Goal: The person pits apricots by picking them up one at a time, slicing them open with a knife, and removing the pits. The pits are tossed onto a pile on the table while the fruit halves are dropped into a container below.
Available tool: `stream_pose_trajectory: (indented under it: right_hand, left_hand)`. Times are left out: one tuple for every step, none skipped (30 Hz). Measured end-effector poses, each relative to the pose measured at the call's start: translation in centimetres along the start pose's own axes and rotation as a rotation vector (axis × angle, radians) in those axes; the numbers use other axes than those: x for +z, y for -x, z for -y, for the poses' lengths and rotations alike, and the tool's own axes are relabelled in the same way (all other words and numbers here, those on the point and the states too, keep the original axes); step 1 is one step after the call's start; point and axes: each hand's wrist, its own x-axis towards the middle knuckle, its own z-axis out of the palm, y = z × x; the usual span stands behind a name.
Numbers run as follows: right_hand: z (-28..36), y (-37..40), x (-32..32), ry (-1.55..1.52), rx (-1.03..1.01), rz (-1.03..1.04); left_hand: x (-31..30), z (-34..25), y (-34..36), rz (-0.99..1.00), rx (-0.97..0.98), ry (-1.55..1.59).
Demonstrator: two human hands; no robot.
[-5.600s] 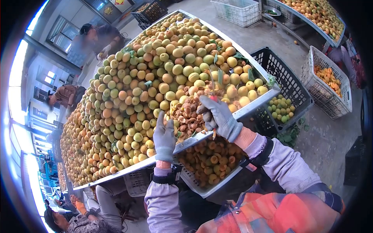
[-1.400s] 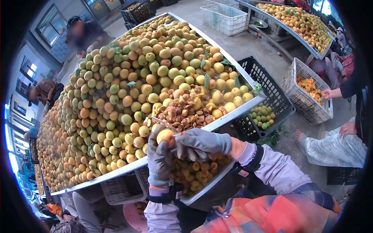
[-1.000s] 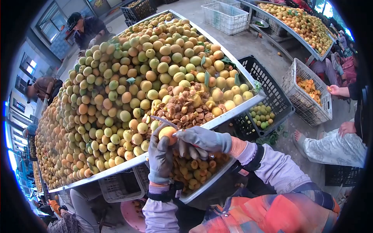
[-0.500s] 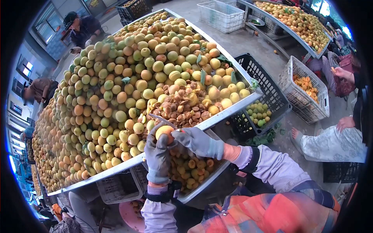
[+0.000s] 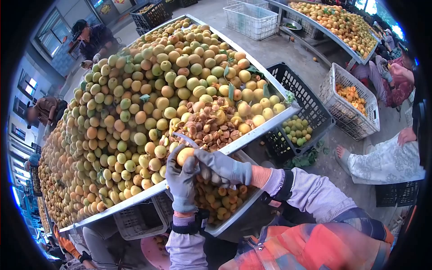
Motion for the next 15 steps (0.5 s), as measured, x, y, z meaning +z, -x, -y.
stream_pose_trajectory:
  right_hand:
    - [-0.8,-0.5,0.0,-0.233,-0.007,0.131]
    - [-1.5,-1.0,0.0,-0.467,-0.016,0.263]
    - [-1.8,-1.1,0.1,-0.630,-0.100,0.430]
    - [-1.9,-1.0,0.2,-0.626,-0.101,0.431]
    - [-1.8,-1.0,0.3,-0.766,-0.093,0.542]
    - [-1.6,-1.0,0.5,-0.906,-0.083,0.655]
    - [-1.2,-0.7,0.7,-0.934,-0.082,0.699]
    - [-0.9,-0.6,0.9,-0.927,-0.079,0.704]
    - [-0.7,-0.5,1.1,-0.983,-0.092,0.848]
    - [-0.4,-0.3,1.3,-1.040,-0.107,0.993]
    - [-0.1,0.2,1.5,-1.040,-0.103,0.960]
    - [0.0,0.1,1.3,-1.038,-0.105,0.962]
    - [0.3,-0.2,1.1,-0.985,-0.190,0.918]
    - [0.6,-0.3,0.9,-0.932,-0.273,0.874]
    - [1.1,0.2,0.6,-0.794,-0.325,0.488]
  left_hand:
    - [0.1,0.0,0.0,-0.016,0.039,0.011]
    - [0.1,-0.2,0.0,-0.014,0.039,0.010]
    - [0.2,-0.4,-0.1,-0.010,0.058,-0.018]
    - [0.2,-0.6,-0.2,-0.007,0.080,-0.044]
    - [0.1,-0.6,-0.2,-0.011,0.086,-0.044]
    - [0.0,-0.3,-0.3,0.008,0.096,0.045]
    - [-0.2,0.1,-0.3,0.026,0.106,0.136]
    - [-0.5,0.3,-0.4,0.021,0.113,0.137]
    - [-0.7,0.6,-0.4,0.056,0.038,0.283]
    - [-0.9,0.7,-0.3,0.094,-0.040,0.428]
    - [-0.9,0.8,-0.2,0.079,-0.043,0.386]
    - [-1.1,1.0,-0.3,0.080,-0.040,0.385]
    - [-1.4,1.4,-0.5,0.065,-0.079,0.495]
    - [-1.7,1.6,-0.6,0.050,-0.117,0.604]
    - [-1.5,1.3,-0.8,0.034,-0.050,0.568]
